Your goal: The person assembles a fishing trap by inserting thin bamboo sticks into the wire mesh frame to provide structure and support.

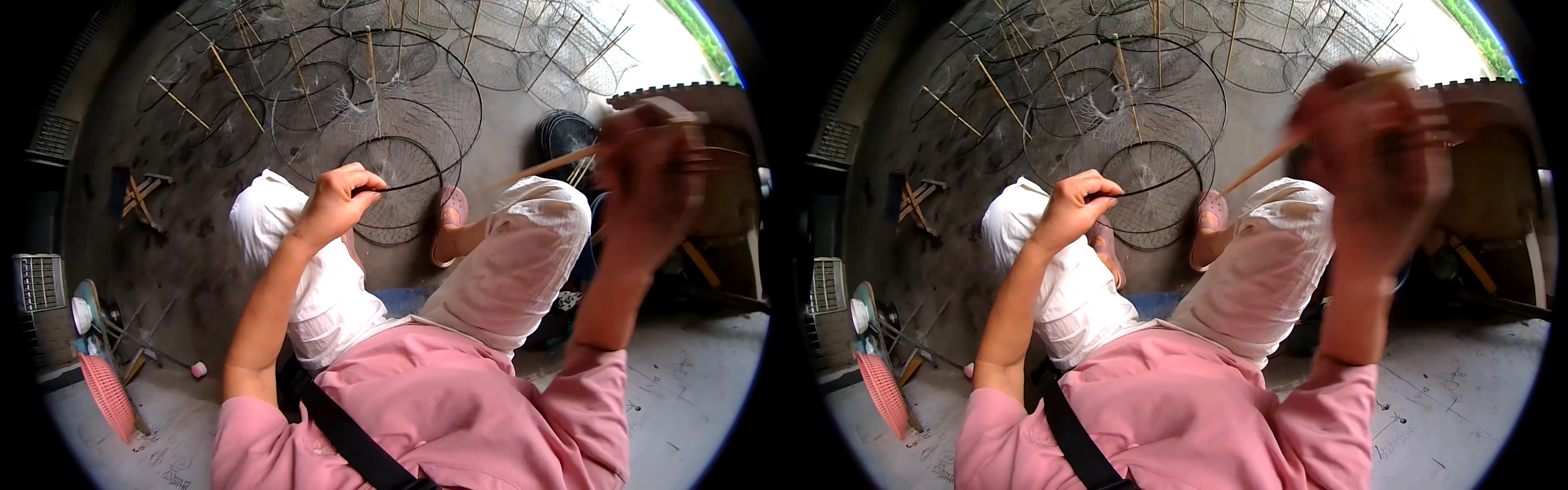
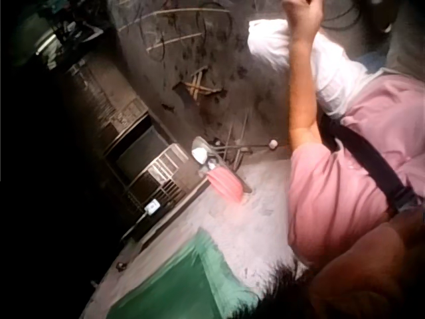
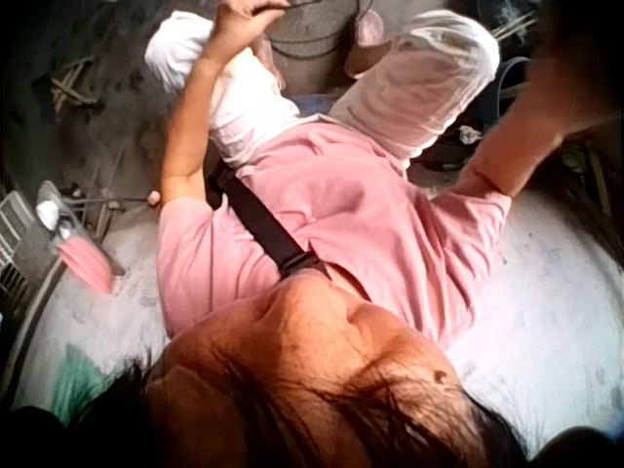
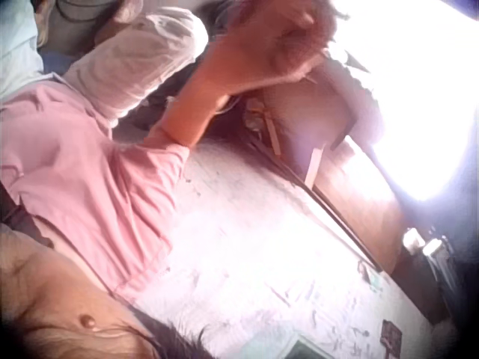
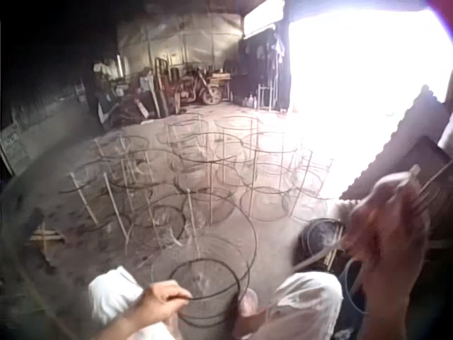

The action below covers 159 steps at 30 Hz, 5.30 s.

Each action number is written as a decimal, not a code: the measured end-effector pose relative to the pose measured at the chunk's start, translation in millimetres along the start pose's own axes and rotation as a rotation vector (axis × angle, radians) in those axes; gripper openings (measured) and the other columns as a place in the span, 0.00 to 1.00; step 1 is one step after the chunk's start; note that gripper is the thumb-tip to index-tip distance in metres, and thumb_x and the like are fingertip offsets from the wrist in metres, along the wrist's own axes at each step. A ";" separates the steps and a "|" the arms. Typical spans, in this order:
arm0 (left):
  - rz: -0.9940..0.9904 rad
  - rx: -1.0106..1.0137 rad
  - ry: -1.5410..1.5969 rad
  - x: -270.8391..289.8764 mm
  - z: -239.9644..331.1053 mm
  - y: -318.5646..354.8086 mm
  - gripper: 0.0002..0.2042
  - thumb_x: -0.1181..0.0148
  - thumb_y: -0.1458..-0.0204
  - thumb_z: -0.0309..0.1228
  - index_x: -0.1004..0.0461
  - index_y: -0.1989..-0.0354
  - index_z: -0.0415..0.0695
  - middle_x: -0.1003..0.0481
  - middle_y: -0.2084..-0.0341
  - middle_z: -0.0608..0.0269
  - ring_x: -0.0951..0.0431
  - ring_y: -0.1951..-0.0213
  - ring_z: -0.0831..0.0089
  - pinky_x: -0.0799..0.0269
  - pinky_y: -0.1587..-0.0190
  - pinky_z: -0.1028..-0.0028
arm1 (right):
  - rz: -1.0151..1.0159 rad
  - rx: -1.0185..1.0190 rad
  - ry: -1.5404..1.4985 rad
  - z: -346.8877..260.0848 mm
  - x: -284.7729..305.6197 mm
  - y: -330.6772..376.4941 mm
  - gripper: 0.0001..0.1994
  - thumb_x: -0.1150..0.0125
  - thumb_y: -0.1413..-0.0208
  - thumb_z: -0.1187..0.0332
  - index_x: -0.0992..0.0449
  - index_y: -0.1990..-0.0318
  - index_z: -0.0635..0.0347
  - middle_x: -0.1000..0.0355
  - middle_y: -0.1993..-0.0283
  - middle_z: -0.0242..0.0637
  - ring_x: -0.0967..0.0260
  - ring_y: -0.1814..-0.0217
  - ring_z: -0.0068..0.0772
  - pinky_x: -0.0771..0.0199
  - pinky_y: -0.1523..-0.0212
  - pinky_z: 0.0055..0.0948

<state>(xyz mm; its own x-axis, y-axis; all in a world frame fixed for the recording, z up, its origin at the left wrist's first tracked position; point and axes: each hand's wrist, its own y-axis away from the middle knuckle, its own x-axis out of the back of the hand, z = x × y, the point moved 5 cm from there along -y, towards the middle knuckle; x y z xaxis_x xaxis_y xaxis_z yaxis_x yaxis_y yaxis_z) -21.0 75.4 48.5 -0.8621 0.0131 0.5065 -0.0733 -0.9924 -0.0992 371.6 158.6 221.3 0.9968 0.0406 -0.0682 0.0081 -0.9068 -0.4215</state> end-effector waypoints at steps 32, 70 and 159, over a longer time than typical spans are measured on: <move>0.113 0.023 -0.021 -4.7 -56.4 -14.4 0.08 0.29 0.39 0.12 0.13 0.53 0.33 0.14 0.59 0.57 0.12 0.60 0.68 0.16 0.56 0.68 | -0.388 -0.500 0.041 324.1 -223.9 178.9 0.09 0.20 0.26 0.67 0.11 0.51 0.64 0.22 0.68 0.34 0.31 0.66 0.19 0.26 0.65 0.29; 0.202 -0.032 -0.191 32.6 -60.9 24.5 0.06 0.26 0.39 0.17 0.11 0.56 0.37 0.12 0.61 0.55 0.10 0.59 0.64 0.15 0.54 0.67 | -0.424 -0.030 -0.138 33.8 -178.7 79.5 0.14 0.44 0.12 0.64 0.22 0.49 0.69 0.12 0.52 0.58 0.24 0.74 0.25 0.24 0.74 0.26; 0.092 -0.220 -0.379 -143.2 -0.2 38.5 0.21 0.13 0.51 0.26 0.08 0.47 0.52 0.17 0.48 0.58 0.17 0.55 0.54 0.19 0.51 0.57 | 0.013 -1.338 -0.851 527.7 -199.4 256.4 0.17 0.48 0.11 0.59 0.20 0.40 0.63 0.13 0.47 0.40 0.16 0.57 0.32 0.14 0.60 0.32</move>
<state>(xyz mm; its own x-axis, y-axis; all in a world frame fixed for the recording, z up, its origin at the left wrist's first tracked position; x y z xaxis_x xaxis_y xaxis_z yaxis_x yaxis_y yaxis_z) 99.6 35.4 -28.0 -0.6281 -0.1603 0.7615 -0.1455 -0.9371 -0.3173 133.2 139.4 -350.4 0.6676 -0.1734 -0.7240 0.5190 -0.5889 0.6196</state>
